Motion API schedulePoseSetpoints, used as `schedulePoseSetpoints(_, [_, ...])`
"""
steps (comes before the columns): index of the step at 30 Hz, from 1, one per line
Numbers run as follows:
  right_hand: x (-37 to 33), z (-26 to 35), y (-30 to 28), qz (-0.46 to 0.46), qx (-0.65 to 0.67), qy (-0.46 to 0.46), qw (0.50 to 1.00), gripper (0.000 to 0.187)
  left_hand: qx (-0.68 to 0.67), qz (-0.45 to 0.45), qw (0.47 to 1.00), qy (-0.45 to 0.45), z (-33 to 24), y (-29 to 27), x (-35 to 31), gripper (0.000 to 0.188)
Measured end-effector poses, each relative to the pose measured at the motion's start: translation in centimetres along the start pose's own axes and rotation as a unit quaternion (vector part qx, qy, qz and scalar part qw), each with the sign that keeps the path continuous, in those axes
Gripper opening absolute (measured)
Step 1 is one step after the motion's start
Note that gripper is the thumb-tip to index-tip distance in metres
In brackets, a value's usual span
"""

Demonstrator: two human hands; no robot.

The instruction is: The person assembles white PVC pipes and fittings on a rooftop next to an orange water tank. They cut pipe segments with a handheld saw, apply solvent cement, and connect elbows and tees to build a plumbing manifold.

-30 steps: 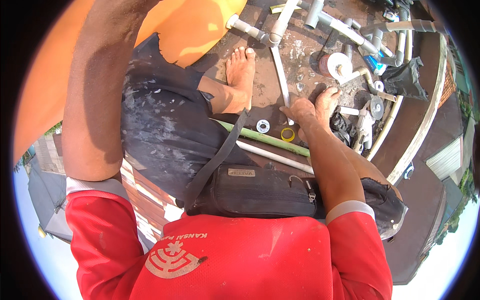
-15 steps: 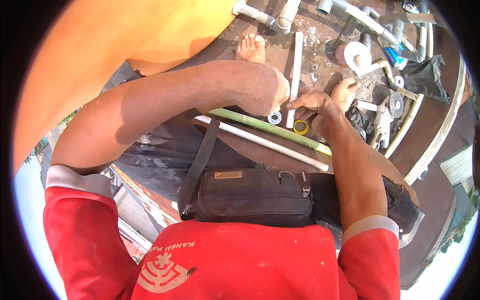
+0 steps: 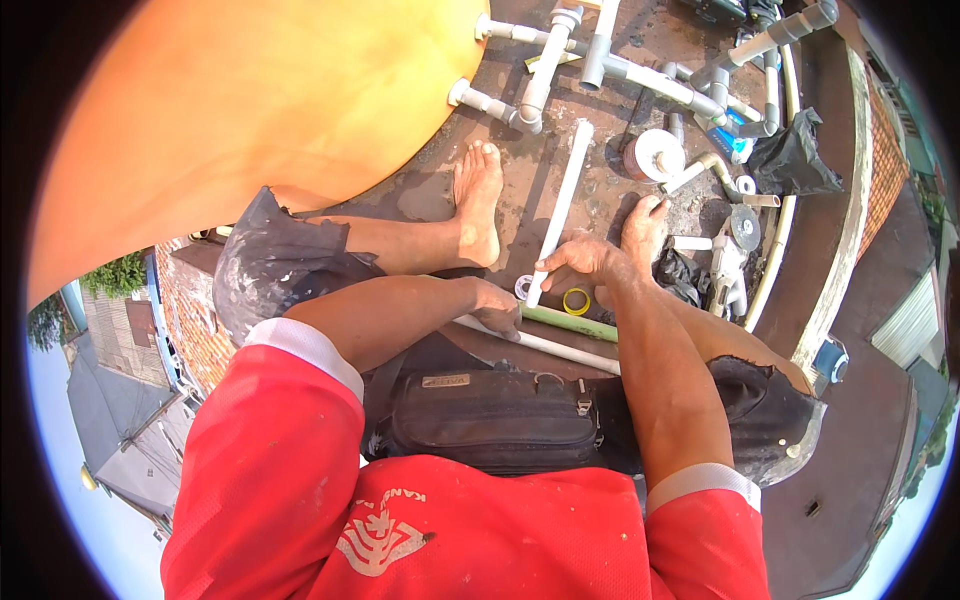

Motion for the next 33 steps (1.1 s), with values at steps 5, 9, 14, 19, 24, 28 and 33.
schedulePoseSetpoints(5, [-0.2,-2.2,-0.7,-0.072,-0.052,0.042,0.995,0.038,0.038,-0.025,0.999,-0.018,-1.3,-0.5,-1.2,0.067])
schedulePoseSetpoints(9, [8.1,-6.9,-3.8,-0.122,-0.081,-0.006,0.989,0.03,0.056,-0.025,0.998,-0.016,-1.5,-0.8,-1.4,0.064])
schedulePoseSetpoints(14, [8.4,-6.9,-2.8,-0.136,-0.033,0.011,0.99,0.031,0.096,-0.026,0.995,-0.015,-0.3,-0.4,0.7,0.06])
schedulePoseSetpoints(19, [6.4,-2.2,-9.3,-0.222,-0.227,-0.023,0.948,0.025,0.09,0.008,0.996,-0.001,-0.7,-0.5,0.8,0.063])
schedulePoseSetpoints(24, [-12.2,7.8,-20.1,-0.331,-0.336,-0.019,0.882,0.02,0.154,0.074,0.984,-0.041,-1.4,-2.3,0.3,0.059])
schedulePoseSetpoints(28, [-26.9,13.0,-24.3,-0.35,-0.626,-0.134,0.684,0.013,0.19,-0.046,0.98,-0.026,-0.6,-5.4,2.4,0.048])
schedulePoseSetpoints(33, [-40.7,8.9,-26.3,-0.445,-0.381,-0.207,0.784,0.011,0.21,-0.164,0.964,-0.005,-0.9,-9.5,2.1,0.043])
Point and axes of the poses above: each hand's wrist, its own x-axis towards the middle knuckle, its own y-axis out of the palm, z = x × y, the point moved 10 cm from there along x, towards the middle knuckle, and after that the axes turned 15 degrees about x, right-handed, at the moved point
